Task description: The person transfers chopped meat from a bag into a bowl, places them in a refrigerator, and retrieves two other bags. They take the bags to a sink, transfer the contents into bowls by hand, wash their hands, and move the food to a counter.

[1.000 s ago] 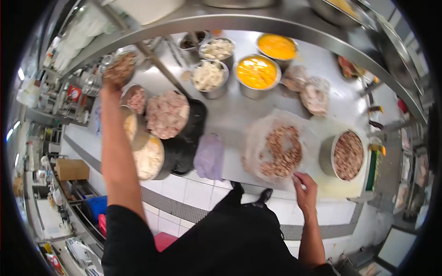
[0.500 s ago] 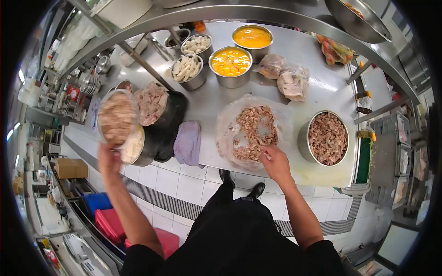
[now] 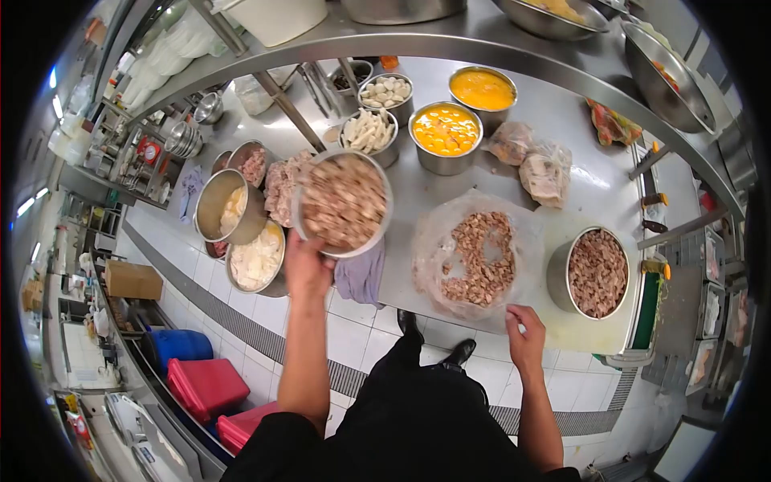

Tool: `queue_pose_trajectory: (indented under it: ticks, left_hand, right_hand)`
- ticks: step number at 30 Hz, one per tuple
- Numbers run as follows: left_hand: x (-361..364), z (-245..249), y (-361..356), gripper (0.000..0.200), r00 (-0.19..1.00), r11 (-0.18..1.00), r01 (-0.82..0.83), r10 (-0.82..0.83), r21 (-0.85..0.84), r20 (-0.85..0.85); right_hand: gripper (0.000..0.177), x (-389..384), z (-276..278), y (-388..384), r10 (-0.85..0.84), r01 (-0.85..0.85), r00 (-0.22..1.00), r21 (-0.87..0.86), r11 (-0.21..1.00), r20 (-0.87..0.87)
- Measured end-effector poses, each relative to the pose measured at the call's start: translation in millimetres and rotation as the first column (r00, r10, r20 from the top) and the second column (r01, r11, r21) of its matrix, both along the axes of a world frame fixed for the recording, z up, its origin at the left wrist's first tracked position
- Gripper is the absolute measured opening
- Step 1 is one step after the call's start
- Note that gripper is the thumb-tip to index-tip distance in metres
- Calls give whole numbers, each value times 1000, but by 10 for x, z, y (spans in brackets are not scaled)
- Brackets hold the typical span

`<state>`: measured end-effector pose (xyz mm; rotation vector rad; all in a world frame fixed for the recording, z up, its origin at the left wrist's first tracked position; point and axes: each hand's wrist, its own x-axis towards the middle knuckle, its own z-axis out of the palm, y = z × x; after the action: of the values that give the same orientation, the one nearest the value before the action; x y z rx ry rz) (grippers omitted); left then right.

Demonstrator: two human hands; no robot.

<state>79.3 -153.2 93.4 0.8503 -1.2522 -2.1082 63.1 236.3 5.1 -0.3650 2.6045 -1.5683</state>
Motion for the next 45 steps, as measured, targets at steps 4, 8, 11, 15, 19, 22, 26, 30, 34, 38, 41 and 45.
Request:
queue_pose_trajectory:
  ticks: [4, 8, 11, 15, 19, 22, 26, 30, 34, 38, 41, 45]
  left_hand:
    - [-53, 592, -1001, 52, 977, 919, -203, 215, -338, -2]
    - [-680, 690, -1970, 52, 900, 830, -436, 388, -348, -202]
    - [-1241, 345, -2742, 52, 892, 853, -447, 405, -270, -199]
    - [-2121, -335, -3301, 45, 915, 901, -384, 400, -202, 45]
    - [-2661, -1399, -4021, 31, 986, 999, -23, 18, 28, 168]
    - [-2735, -1812, -3938, 16, 940, 942, 297, -317, 157, 128]
    - [-2858, -1857, -4141, 15, 869, 924, 260, -350, 281, 349]
    - [-2630, -987, -3914, 43, 936, 995, -85, 96, -47, 338]
    - [-1506, 339, -1748, 34, 934, 873, -345, 284, -344, -216]
    - [-555, -1056, 277, 56, 949, 811, 310, -238, -496, 205]
    - [-262, -939, 1334, 84, 789, 214, 605, -30, -767, 614]
    - [-438, -1290, 1043, 43, 816, 233, 575, -99, -785, 569]
  right_hand:
    - [15, 79, 60, -1, -77, 79, 995, -19, 997, 63]
    - [16, 74, 96, -117, -93, 92, 983, 8, 996, 156]
    - [15, 69, 135, -248, -114, 112, 987, 26, 993, 113]
    - [15, 126, 212, -400, -185, 179, 976, 57, 982, 117]
    - [14, 256, 259, -489, -294, 278, 952, 160, 947, 88]
    - [15, 287, 263, -527, -364, 350, 927, 135, 927, 89]
    - [36, 124, 248, -579, -421, 411, 907, 243, 879, -11]
    - [74, -273, -16, -688, -414, 523, 850, 424, 739, -325]
    - [64, -728, -273, -726, -444, 435, 885, 580, 689, -138]
    - [29, -1021, -468, -565, -396, 443, 896, 448, 777, -199]
    - [28, -1182, -91, -554, -305, 367, 925, 330, 870, -225]
    - [28, -1265, 549, -416, -212, 304, 935, 335, 892, -285]
